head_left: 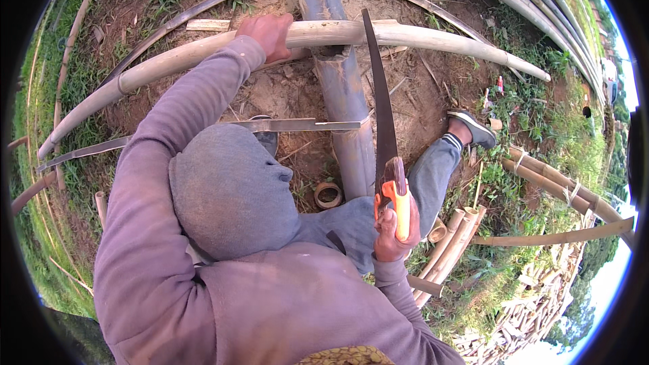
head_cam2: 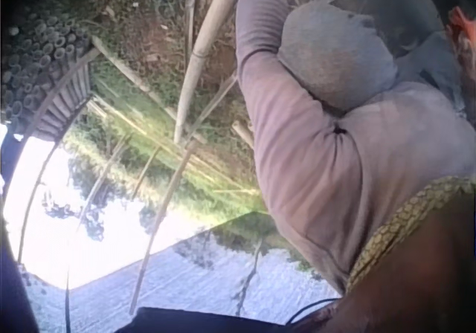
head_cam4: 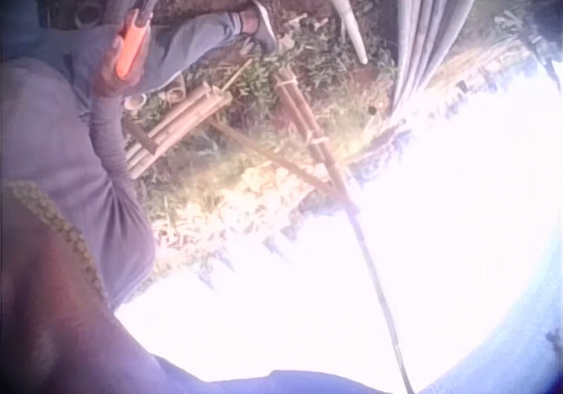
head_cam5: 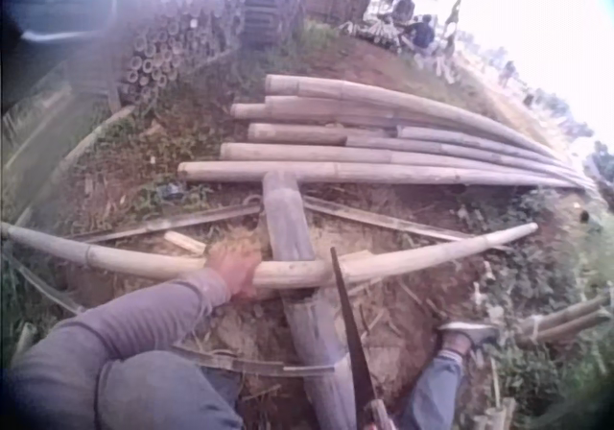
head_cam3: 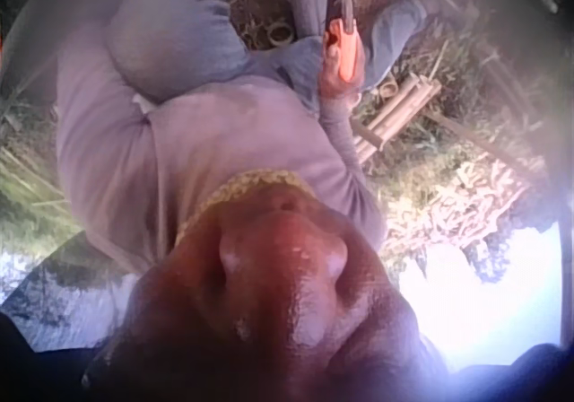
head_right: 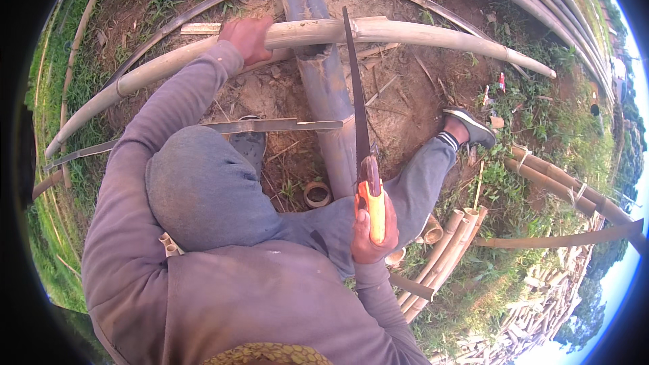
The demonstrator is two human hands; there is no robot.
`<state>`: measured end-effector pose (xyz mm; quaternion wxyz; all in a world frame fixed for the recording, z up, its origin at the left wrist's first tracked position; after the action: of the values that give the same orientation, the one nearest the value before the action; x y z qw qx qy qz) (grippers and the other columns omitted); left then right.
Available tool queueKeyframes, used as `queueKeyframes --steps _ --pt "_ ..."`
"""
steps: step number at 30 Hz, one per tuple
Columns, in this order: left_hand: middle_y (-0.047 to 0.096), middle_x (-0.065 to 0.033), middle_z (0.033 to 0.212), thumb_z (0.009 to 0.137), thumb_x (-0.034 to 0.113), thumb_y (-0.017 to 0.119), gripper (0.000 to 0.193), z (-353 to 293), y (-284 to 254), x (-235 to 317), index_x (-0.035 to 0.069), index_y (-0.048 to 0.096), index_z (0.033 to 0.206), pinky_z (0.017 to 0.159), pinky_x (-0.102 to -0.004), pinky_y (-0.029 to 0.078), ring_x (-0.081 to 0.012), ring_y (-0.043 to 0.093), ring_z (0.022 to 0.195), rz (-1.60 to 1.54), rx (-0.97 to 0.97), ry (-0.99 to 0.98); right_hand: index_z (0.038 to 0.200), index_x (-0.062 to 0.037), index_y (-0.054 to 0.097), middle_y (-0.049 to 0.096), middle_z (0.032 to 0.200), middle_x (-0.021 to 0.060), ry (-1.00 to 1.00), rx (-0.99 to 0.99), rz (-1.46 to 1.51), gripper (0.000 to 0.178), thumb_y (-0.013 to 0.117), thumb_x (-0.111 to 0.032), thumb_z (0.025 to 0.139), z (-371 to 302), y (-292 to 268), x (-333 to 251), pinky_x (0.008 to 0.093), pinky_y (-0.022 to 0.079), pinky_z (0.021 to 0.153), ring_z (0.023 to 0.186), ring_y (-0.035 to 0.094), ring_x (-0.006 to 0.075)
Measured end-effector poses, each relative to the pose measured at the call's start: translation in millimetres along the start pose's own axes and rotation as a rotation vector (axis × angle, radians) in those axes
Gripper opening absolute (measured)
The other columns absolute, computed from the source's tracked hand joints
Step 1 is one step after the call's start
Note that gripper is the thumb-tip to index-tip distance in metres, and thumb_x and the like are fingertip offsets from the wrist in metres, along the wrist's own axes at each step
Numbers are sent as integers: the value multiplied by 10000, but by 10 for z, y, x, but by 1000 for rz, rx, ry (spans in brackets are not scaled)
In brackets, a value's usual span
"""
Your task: The person sits on the ground and uses a hand saw to cut long bamboo poles into shorter sections. They repeatedly position each pole on a makeshift support, saw through it, and set the cut pieces aside.
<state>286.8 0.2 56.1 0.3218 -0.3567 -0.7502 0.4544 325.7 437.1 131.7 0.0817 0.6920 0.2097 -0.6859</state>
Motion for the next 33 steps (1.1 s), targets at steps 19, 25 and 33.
queueKeyframes --steps 19,25,33 --pt "768 -181 1148 866 413 800 515 -4 -50 42 106 652 1252 981 -471 580 -376 736 1106 15 -17 6 1368 96 615 726 1172 150 -86 29 -83 416 724 -112 1025 971 489 205 295 582 842 984 701 164" --pt "769 -199 1109 828 392 797 555 11 -48 22 115 613 1272 960 -506 574 -409 735 1076 38 40 32 1347 53 654 728 1029 64 -164 29 -55 379 745 -102 1013 1773 881 145 254 546 688 779 649 85" --pt "769 -188 1132 834 413 807 548 3 22 -14 111 632 1256 971 -489 575 -394 733 1100 28 -24 -2 1445 73 576 748 1065 125 -124 42 -71 530 732 -218 1030 42 79 241 232 489 600 723 615 100"
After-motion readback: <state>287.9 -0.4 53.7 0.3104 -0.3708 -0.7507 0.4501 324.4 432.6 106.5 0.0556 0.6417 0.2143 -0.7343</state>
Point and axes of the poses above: each hand's wrist, its own z-axis towards the middle knuckle, its own y-axis out of the palm, x = y × z, the point moved 2 cm from there along z, towards the middle knuckle
